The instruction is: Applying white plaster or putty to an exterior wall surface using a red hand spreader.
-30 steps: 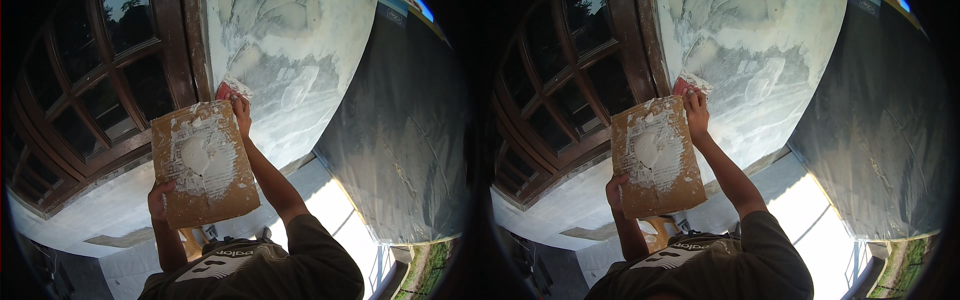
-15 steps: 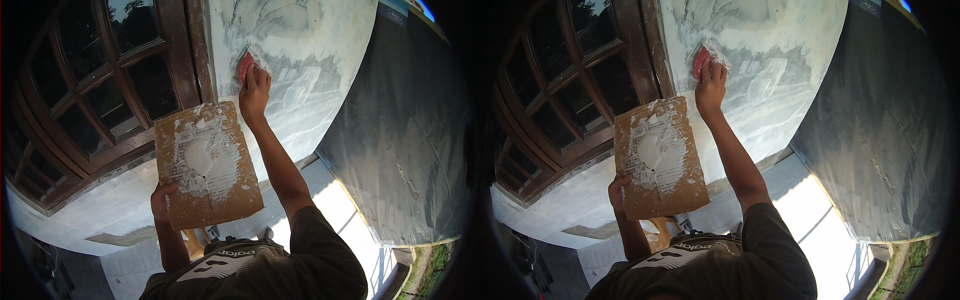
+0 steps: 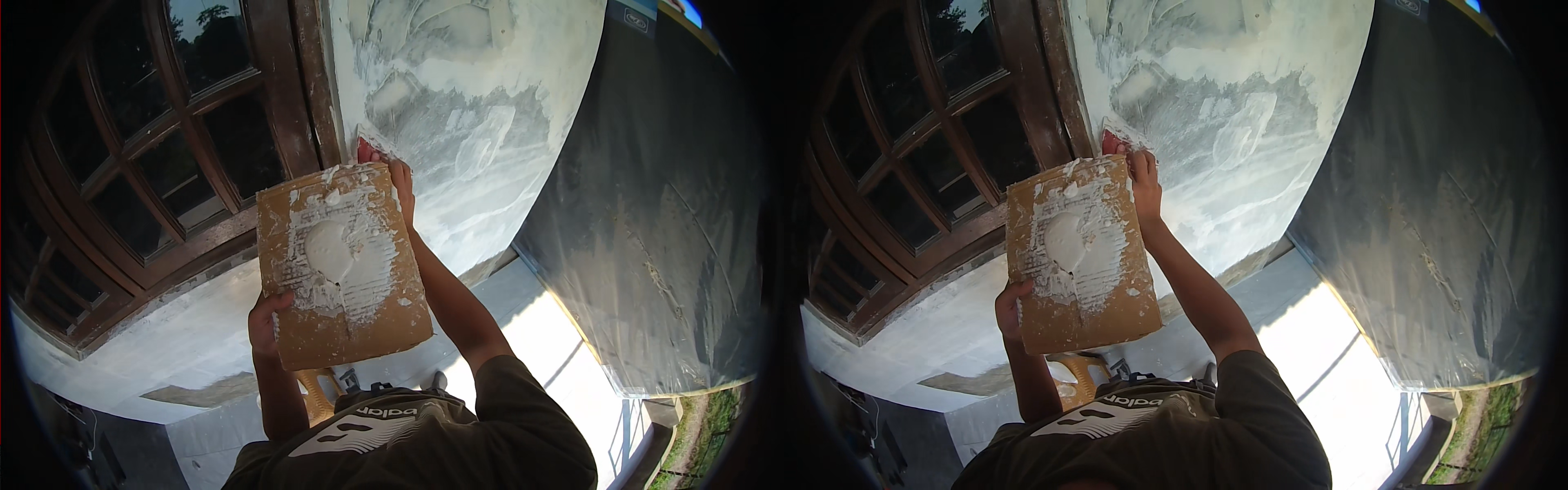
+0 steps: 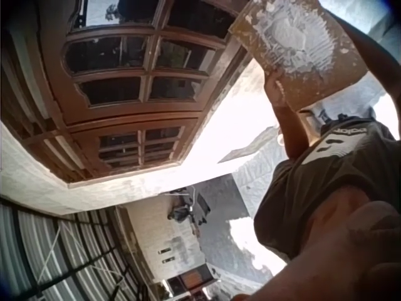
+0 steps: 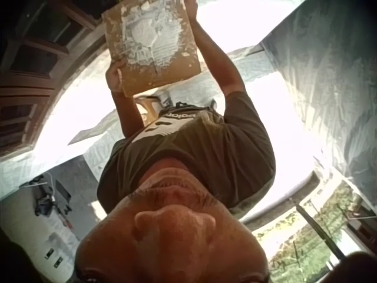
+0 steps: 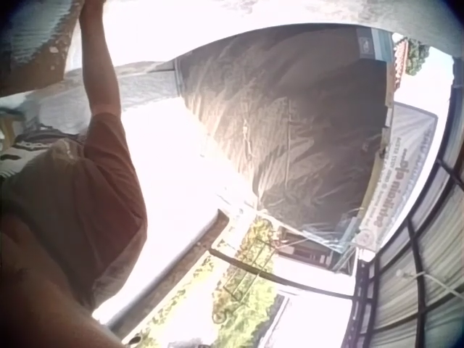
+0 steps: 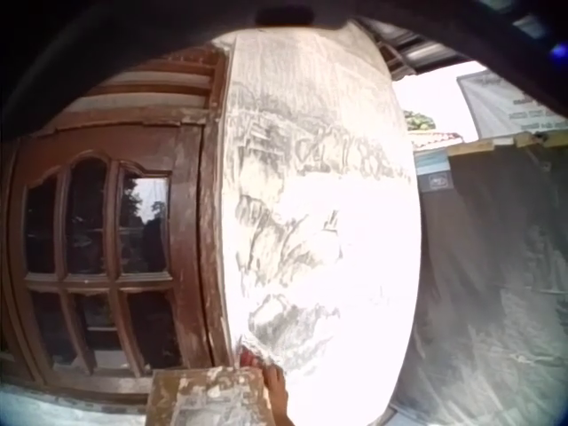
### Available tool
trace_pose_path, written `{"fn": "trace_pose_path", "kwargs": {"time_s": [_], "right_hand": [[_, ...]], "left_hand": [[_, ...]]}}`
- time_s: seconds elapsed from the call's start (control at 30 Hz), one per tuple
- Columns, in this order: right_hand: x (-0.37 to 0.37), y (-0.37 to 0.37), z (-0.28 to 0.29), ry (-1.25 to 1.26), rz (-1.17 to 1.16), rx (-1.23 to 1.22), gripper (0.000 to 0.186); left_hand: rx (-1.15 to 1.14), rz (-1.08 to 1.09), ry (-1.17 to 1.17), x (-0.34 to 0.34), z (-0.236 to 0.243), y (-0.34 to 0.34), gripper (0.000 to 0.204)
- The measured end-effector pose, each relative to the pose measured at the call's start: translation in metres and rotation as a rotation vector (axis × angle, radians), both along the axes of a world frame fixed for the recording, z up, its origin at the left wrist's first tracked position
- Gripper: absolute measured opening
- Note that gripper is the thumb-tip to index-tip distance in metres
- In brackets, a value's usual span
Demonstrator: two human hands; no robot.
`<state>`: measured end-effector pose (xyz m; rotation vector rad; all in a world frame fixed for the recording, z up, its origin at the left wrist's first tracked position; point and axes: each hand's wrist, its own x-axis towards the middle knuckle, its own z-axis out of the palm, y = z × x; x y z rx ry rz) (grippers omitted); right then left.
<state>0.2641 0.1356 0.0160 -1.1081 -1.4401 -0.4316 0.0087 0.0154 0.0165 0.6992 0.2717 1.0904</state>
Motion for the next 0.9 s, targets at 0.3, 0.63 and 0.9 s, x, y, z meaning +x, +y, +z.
{"fn": "trace_pose_path", "kwargs": {"time_s": [0.3,0.63,0.9], "right_hand": [[0.026,0.024,0.064,-0.009,-0.277,0.147,0.052],[-0.012,-0.001,-0.012,0.268,0.241,-0.126,0.044],[0.050,-0.026,-0.026,0.948,0.679,-0.129,0.029]], "left_hand": [[-0.067,0.057,0.031,0.002,-0.003,-0.015,0.047],[-0.048,0.077,0.051,-0.001,-0.003,-0.008,0.047],[-0.068,0.077,0.066,-0.003,-0.015,-0.001,0.046]]}}
